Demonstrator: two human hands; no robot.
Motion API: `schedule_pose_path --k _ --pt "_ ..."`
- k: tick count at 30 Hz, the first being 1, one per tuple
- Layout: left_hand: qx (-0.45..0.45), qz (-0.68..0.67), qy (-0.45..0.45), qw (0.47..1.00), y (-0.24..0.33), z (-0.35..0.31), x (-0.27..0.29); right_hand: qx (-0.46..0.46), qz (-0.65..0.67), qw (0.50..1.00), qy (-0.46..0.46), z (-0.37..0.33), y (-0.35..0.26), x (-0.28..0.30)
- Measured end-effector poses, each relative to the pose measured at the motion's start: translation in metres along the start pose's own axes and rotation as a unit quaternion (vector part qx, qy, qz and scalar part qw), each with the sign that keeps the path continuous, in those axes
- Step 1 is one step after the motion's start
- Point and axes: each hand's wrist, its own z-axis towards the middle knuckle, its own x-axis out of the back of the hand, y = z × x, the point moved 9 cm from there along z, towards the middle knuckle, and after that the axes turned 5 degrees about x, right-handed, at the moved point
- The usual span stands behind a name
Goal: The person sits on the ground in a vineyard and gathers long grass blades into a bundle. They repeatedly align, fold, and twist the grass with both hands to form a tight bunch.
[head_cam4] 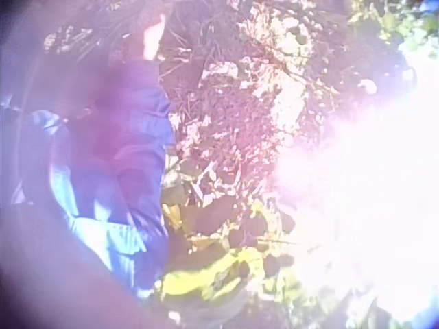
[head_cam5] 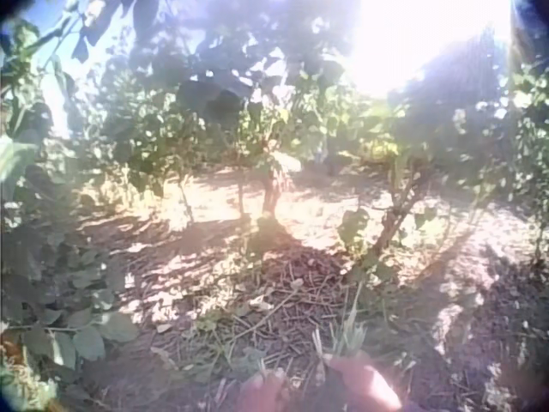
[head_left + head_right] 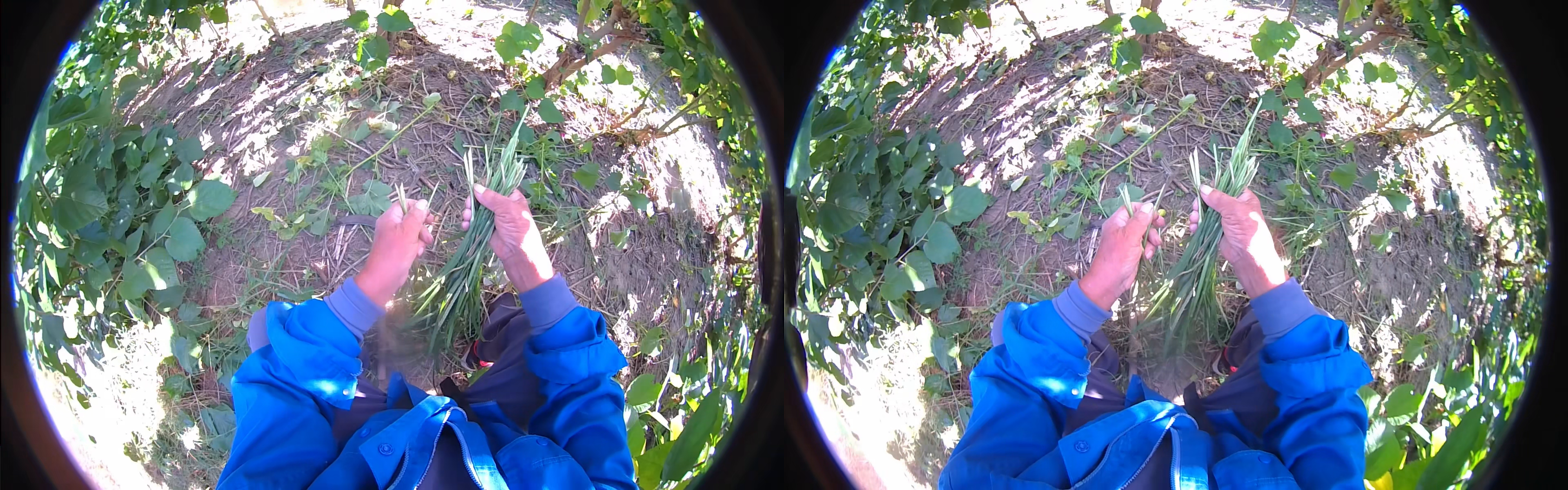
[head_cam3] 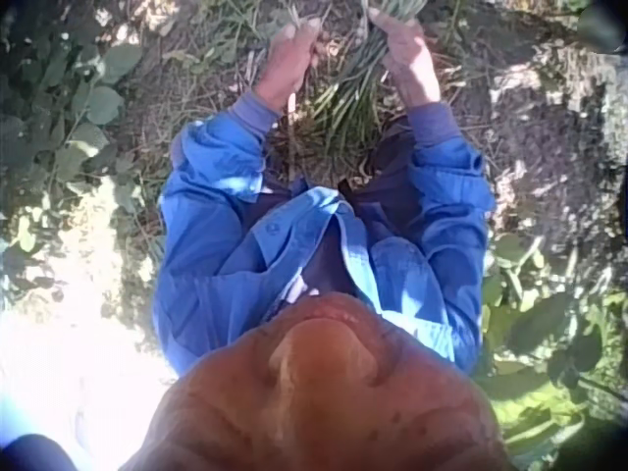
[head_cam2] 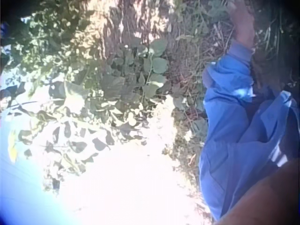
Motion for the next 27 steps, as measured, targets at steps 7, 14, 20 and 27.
schedule_pose_path --k 7,14,20,27 --pt "-0.078 0.099 0.020 0.992 0.013 0.000 -0.003 -0.017 -0.021 0.999 -0.026 -0.001 0.007 -0.005" --pt "-0.016 0.063 0.073 0.995 0.012 0.002 0.010 -0.025 -0.044 0.997 -0.065 -0.010 0.014 -0.018" --pt "-0.025 -0.026 0.020 0.999 0.020 -0.004 -0.006 -0.047 -0.076 0.993 -0.074 -0.015 0.019 -0.025" --pt "-0.014 -0.056 -0.045 0.997 0.030 -0.013 -0.026 -0.057 -0.092 0.988 -0.106 -0.021 0.027 -0.035"
